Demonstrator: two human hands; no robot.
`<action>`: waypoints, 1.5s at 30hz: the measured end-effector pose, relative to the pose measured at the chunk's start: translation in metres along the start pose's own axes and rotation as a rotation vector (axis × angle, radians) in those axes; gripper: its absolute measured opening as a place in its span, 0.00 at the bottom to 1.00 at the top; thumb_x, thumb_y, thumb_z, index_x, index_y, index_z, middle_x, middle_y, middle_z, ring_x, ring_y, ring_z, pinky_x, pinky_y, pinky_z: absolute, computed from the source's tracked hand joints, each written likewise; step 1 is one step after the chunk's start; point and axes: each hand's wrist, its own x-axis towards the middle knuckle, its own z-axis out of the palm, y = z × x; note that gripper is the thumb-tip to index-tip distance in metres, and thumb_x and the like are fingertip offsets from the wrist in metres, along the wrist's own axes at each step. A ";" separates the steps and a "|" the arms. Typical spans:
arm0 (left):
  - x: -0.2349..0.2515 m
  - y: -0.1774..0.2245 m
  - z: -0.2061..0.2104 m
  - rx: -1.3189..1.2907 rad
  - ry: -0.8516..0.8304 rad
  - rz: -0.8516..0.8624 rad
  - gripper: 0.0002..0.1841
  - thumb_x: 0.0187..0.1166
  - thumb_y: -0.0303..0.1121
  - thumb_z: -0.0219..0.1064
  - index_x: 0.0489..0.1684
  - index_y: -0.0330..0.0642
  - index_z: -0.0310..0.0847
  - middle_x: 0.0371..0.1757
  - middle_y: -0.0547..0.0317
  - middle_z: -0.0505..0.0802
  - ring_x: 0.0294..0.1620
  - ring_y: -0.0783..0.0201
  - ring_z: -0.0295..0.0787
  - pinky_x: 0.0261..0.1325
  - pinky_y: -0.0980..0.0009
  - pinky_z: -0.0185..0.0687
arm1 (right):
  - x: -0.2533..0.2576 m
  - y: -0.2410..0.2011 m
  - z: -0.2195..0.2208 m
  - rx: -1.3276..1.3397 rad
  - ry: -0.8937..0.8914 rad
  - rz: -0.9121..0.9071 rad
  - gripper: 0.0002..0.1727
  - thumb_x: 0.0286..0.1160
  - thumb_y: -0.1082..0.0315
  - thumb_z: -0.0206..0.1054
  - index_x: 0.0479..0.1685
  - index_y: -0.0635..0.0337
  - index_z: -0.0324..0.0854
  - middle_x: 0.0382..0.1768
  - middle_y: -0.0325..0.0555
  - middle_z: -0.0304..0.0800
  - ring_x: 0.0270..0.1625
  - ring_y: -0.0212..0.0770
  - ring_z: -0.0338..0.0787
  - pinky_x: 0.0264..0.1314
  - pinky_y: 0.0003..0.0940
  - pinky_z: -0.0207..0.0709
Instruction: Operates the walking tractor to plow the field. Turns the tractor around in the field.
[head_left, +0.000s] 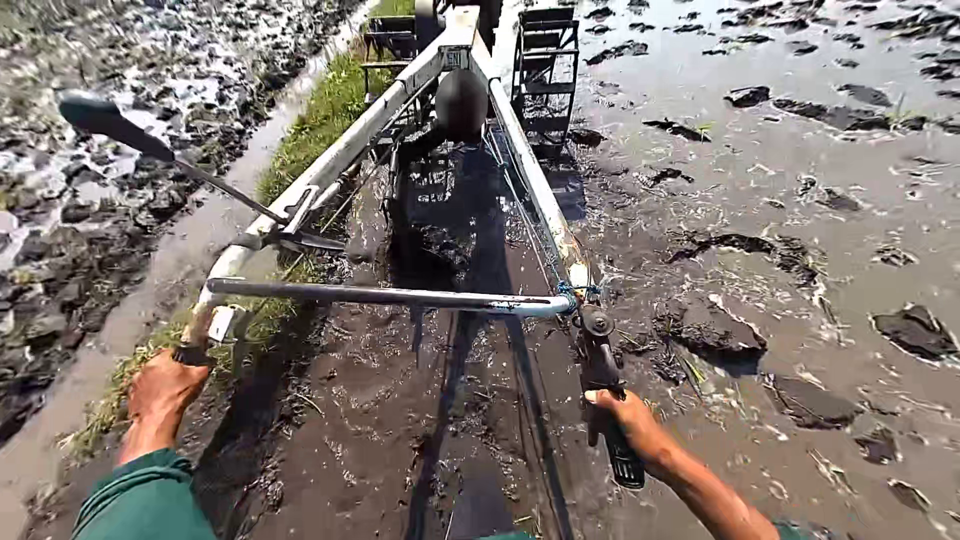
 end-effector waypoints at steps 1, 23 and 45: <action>0.014 0.008 0.002 0.005 0.002 0.024 0.29 0.76 0.36 0.73 0.70 0.21 0.76 0.67 0.15 0.82 0.72 0.20 0.77 0.73 0.26 0.67 | 0.013 -0.004 0.003 0.020 0.045 -0.010 0.15 0.76 0.61 0.59 0.51 0.64 0.77 0.28 0.40 0.87 0.28 0.34 0.88 0.35 0.34 0.85; 0.261 0.196 0.037 -0.148 -0.056 0.067 0.25 0.73 0.41 0.75 0.59 0.28 0.81 0.54 0.19 0.88 0.59 0.20 0.85 0.55 0.21 0.74 | 0.263 -0.205 0.018 -0.237 0.343 -0.070 0.22 0.90 0.53 0.51 0.51 0.63 0.80 0.31 0.39 0.88 0.31 0.33 0.89 0.39 0.37 0.85; 0.576 0.311 0.057 -0.560 -0.431 0.138 0.31 0.69 0.29 0.71 0.75 0.34 0.69 0.56 0.49 0.88 0.44 0.62 0.87 0.46 0.60 0.86 | 0.487 -0.362 0.090 -0.164 0.390 -0.031 0.20 0.77 0.60 0.59 0.56 0.70 0.77 0.34 0.42 0.85 0.33 0.31 0.87 0.40 0.35 0.84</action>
